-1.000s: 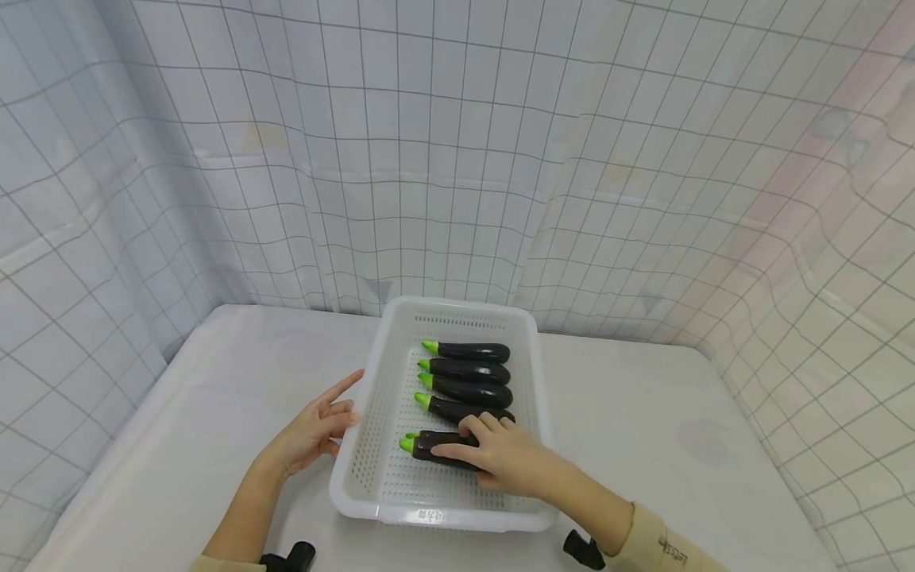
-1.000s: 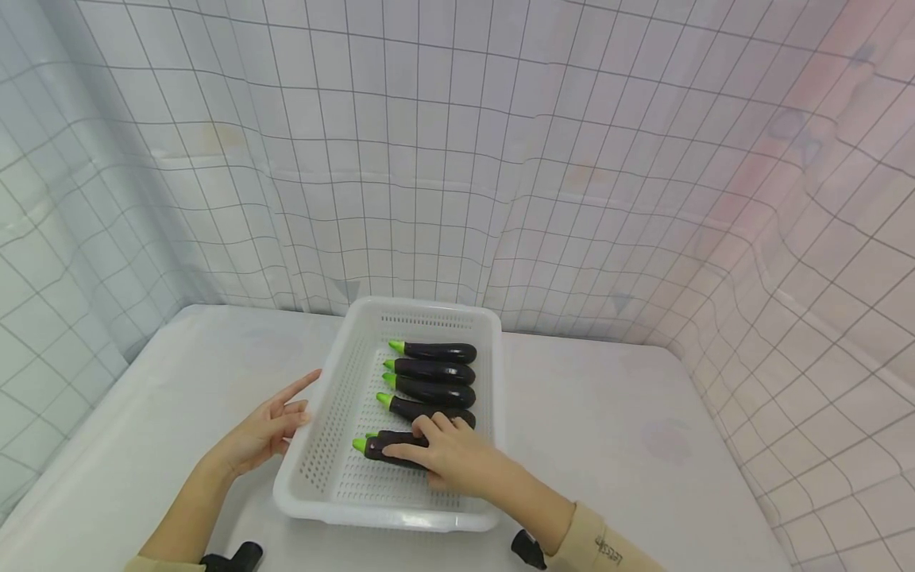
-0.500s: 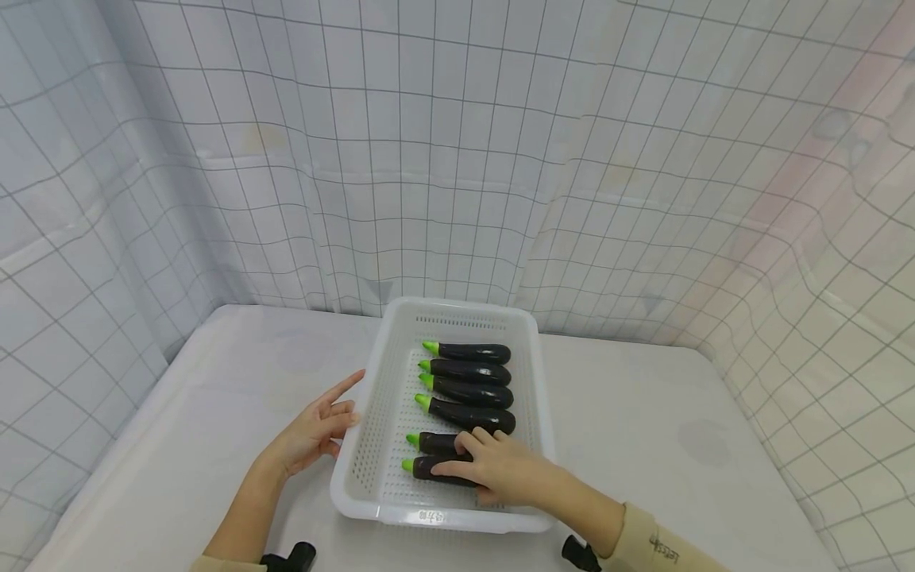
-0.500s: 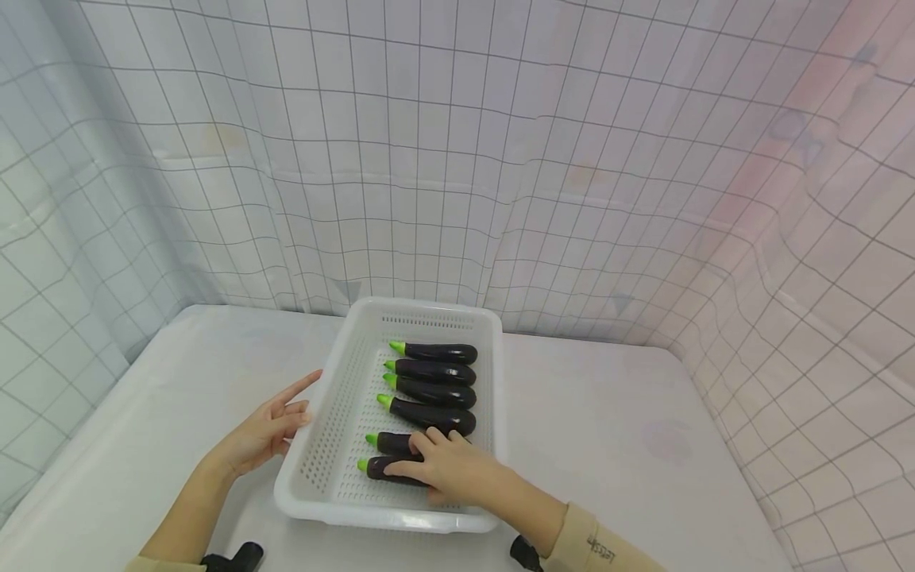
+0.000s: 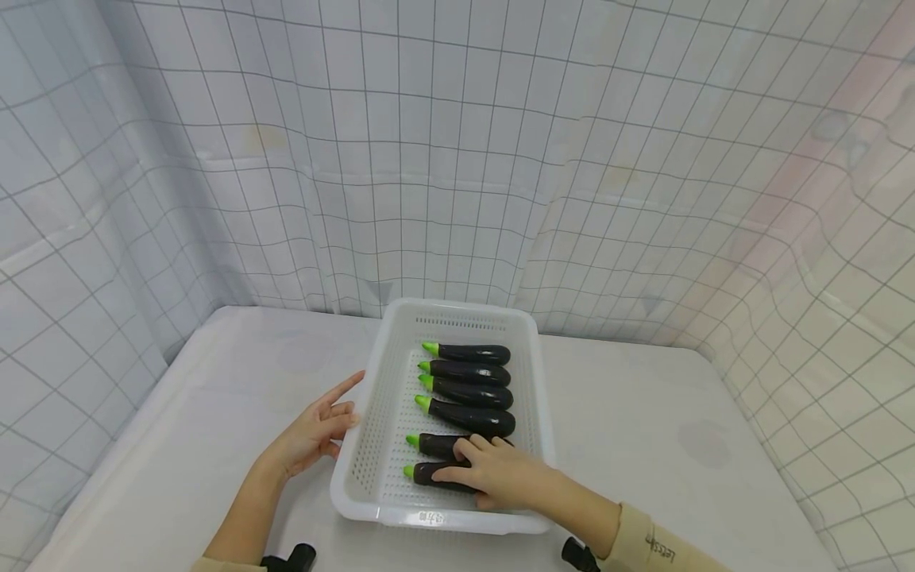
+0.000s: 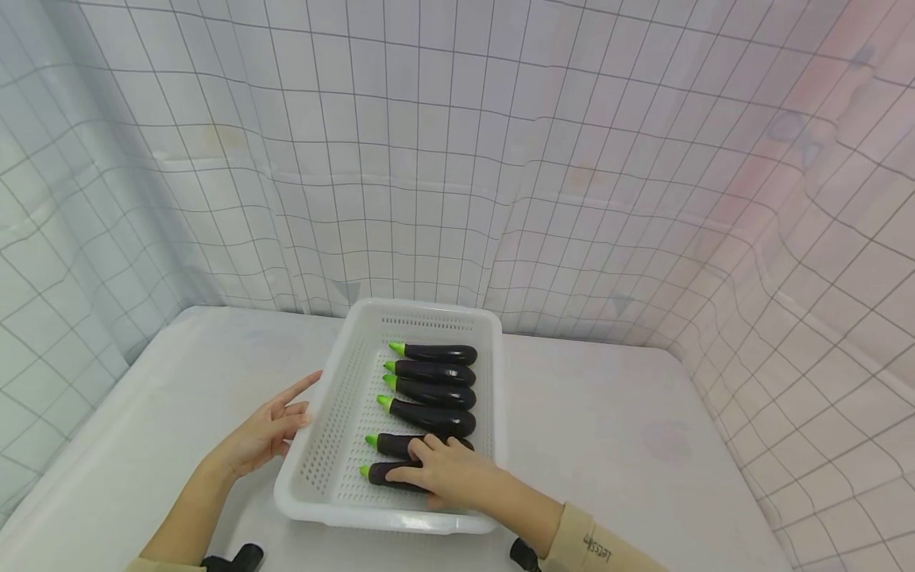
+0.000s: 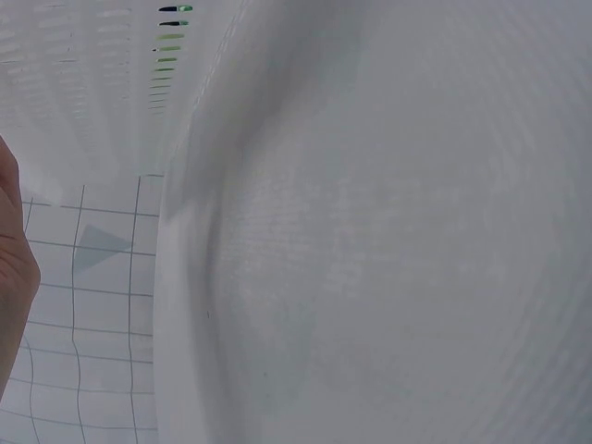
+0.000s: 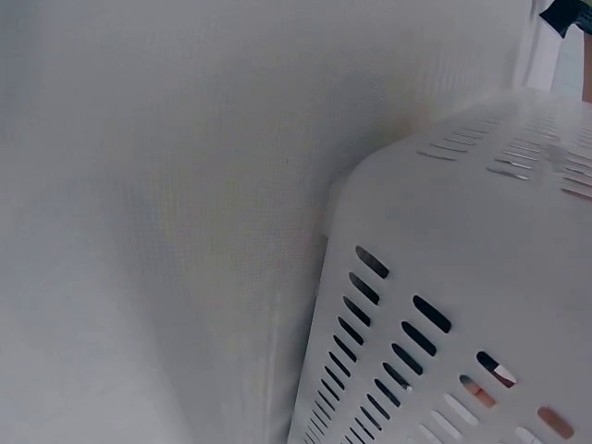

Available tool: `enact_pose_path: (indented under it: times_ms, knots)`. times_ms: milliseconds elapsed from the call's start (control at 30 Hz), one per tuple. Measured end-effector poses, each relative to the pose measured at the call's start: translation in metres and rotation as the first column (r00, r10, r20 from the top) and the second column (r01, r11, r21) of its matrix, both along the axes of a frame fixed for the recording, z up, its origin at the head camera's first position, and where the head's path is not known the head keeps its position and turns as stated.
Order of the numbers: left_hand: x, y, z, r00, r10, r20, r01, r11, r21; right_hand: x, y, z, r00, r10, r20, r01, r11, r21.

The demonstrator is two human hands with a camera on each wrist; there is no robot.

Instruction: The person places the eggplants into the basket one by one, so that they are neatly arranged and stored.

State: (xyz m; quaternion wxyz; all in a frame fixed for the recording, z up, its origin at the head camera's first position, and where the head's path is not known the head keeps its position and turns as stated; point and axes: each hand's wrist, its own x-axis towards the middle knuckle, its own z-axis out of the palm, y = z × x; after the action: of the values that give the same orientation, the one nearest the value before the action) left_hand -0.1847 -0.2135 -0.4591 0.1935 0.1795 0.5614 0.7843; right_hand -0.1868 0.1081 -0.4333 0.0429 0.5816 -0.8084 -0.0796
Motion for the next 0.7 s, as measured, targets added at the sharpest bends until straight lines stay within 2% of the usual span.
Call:
enact_pose_path:
  times_ms: [333,700]
  knots:
    - [0.0002,-0.0007,0.0004,1.0,-0.005,0.001,0.005,1.0,-0.001,0.0026,-0.0018,0.0003,0.999,-0.015,0.033,0.013,0.999,0.052]
    - [0.0008,0.0001,0.0014,1.0,-0.006,0.005,0.006,1.0,0.023,0.0023,0.0003,-0.0048,0.999,0.033,-0.033,-0.032,0.999,0.034]
